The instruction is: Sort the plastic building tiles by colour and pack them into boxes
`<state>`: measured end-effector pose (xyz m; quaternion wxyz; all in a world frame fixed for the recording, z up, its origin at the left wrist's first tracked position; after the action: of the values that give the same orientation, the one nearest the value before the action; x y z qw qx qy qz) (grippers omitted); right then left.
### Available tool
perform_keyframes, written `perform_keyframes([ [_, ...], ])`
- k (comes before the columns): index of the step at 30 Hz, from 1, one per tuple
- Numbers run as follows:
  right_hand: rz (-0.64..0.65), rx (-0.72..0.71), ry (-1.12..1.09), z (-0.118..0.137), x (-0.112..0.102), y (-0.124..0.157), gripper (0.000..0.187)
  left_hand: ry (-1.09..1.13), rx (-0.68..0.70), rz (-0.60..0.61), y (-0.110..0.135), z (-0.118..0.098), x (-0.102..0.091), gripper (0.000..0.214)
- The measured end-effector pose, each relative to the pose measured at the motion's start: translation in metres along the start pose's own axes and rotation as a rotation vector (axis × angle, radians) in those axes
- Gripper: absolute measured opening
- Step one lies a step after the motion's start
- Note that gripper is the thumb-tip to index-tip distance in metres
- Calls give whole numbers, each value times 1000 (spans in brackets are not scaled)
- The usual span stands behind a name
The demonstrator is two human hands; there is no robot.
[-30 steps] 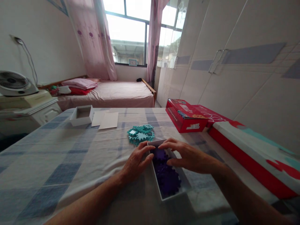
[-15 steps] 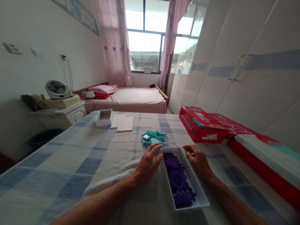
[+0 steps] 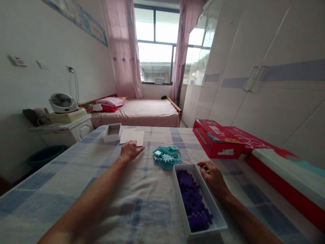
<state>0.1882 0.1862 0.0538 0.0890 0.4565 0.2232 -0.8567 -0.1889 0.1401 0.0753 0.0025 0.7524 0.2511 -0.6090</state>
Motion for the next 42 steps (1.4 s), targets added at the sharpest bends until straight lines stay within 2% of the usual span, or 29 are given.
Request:
perform_keyframes([
  [5,6,-6,-2,0,0,0,24,-54,-75,1,-5,6,6,53],
  [10,-16,-6,21,-3,0,-1,25,-69,-17,70,-12,-7,9,33],
  [12,-24,-2,22,-3,0,0,25,-61,7,73,-12,-14,2,27],
  [15,-44,-6,11,0,-1,0,25,-56,35,12,-6,-21,-25,26],
  [18,-66,-5,-27,2,-6,-1,24,51,3,-151,6,-22,-72,30],
  [19,-78,10,-54,1,-11,-2,24,190,-38,-252,14,-18,-91,29],
  [20,-97,38,-92,-1,-17,-3,24,276,-61,-303,23,-19,-104,29],
  [23,-186,154,-281,-7,-46,-3,28,627,-86,-339,58,-32,-120,33],
  [24,-197,180,-359,-5,-56,-1,31,958,-115,-312,72,-38,-115,31],
  [26,-152,188,-506,11,-69,6,39,1500,-170,-132,102,-65,-93,27],
  [28,-47,168,-630,37,-71,20,48,1766,-236,98,136,-102,-71,26],
  [29,4,157,-693,52,-70,30,51,1829,-264,209,154,-119,-61,27],
  [32,83,141,-884,88,-62,65,57,1898,-334,389,200,-155,-41,31],
  [34,54,184,-966,93,-58,86,62,1857,-318,487,225,-171,-33,32],
  [36,13,273,-996,82,-54,104,68,1729,-221,579,245,-184,-30,35],
  [37,-3,319,-1006,73,-52,110,69,1639,-142,558,250,-185,-33,34],
  [38,-14,361,-1018,63,-51,116,69,1542,-50,477,252,-184,-40,32],
  [40,-32,424,-1028,44,-51,122,69,1352,103,202,253,-173,-60,27],
  [41,-37,444,-1012,36,-51,124,70,1273,139,73,254,-167,-67,30],
  [42,-41,454,-972,31,-52,125,71,1217,149,-1,254,-163,-69,35],
])
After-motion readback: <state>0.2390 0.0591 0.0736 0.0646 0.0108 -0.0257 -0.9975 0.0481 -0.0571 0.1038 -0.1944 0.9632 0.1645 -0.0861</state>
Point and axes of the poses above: each hand's wrist, its own y-axis away from the middle knuckle, its own x-axis out of the palm, z = x × y, the point moved 10 cm from there along -y, towards the middle knuckle, and after that the axes turned 11 degrees about y, right-handed, at the moved point
